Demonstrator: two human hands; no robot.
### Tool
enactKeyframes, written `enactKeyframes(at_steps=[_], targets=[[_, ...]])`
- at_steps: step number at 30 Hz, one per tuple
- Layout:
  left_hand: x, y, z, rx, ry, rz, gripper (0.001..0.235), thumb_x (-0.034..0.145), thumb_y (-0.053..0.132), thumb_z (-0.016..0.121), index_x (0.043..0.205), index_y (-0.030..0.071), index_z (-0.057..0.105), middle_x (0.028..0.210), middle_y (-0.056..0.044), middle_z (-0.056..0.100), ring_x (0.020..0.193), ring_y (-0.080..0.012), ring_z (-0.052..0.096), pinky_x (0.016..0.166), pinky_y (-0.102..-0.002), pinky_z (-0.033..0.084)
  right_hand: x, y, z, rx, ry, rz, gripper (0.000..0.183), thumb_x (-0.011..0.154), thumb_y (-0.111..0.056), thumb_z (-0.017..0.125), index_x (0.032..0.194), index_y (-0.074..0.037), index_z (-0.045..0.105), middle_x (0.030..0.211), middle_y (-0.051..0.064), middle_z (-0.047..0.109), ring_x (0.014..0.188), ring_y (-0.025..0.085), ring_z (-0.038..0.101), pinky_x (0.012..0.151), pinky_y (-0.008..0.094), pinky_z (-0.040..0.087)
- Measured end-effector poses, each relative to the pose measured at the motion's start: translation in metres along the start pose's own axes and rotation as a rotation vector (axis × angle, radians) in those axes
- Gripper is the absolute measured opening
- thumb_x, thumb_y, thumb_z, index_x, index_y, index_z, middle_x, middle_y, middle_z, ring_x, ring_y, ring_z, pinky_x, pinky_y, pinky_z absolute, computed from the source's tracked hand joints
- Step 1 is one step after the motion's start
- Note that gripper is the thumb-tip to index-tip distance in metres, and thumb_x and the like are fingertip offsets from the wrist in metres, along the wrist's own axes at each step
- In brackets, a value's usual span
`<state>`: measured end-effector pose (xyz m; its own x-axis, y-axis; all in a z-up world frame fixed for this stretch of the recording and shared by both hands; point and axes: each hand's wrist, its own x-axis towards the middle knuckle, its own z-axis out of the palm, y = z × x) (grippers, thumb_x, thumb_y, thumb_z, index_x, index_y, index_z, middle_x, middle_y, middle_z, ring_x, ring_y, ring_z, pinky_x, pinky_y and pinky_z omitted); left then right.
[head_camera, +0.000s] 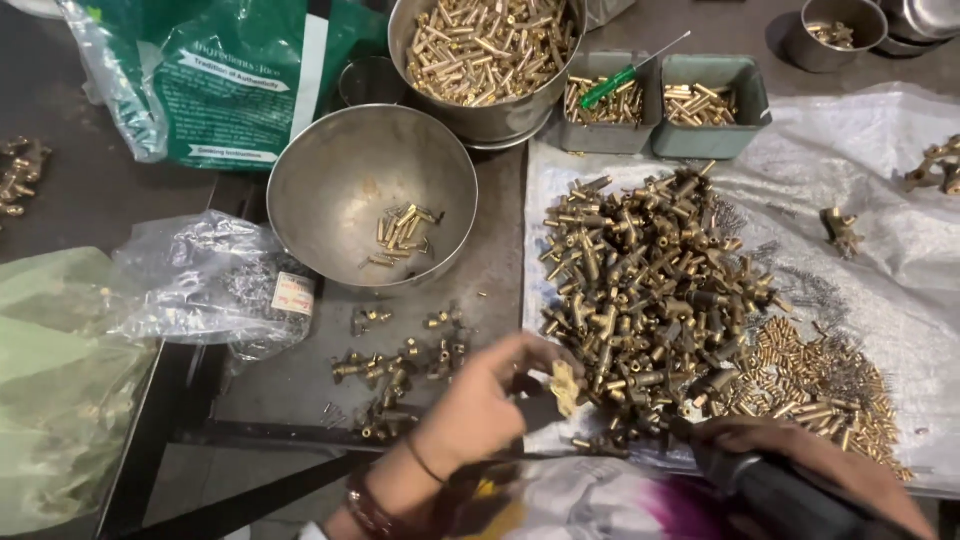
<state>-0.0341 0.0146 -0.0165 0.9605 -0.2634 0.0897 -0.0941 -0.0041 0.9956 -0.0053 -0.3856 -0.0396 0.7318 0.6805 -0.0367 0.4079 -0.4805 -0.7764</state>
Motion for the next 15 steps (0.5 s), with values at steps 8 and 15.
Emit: enactKeyframes(at_steps=[8, 15], targets=[[0.061, 0.053, -0.03, -0.734, 0.112, 0.047, 0.045, 0.09, -0.006, 0.067, 0.132, 0.007, 0.061, 0.097, -0.015, 0.074, 0.078, -0.0239, 0.074, 0.058, -0.028, 0.058, 0.036, 0.031, -0.062, 0.891, -0.208, 0.131, 0.03, 0.097, -0.01, 0.065, 0.124, 0.002, 0.062, 0.136, 0.029, 0.058, 0.106, 0.048, 0.07, 0.092, 0.06, 0.06], [0.07, -0.031, -0.011, -0.798, 0.399, -0.25, 0.018, 0.1, 0.013, 0.065, 0.114, 0.001, 0.064, 0.074, -0.008, 0.063, 0.05, -0.0141, 0.058, 0.04, -0.024, 0.04, 0.091, -0.089, 0.003, 0.602, 0.227, -0.296, 0.058, 0.079, -0.003, 0.08, 0.132, -0.004, 0.056, 0.134, 0.026, 0.066, 0.131, 0.042, 0.061, 0.111, 0.061, 0.05]])
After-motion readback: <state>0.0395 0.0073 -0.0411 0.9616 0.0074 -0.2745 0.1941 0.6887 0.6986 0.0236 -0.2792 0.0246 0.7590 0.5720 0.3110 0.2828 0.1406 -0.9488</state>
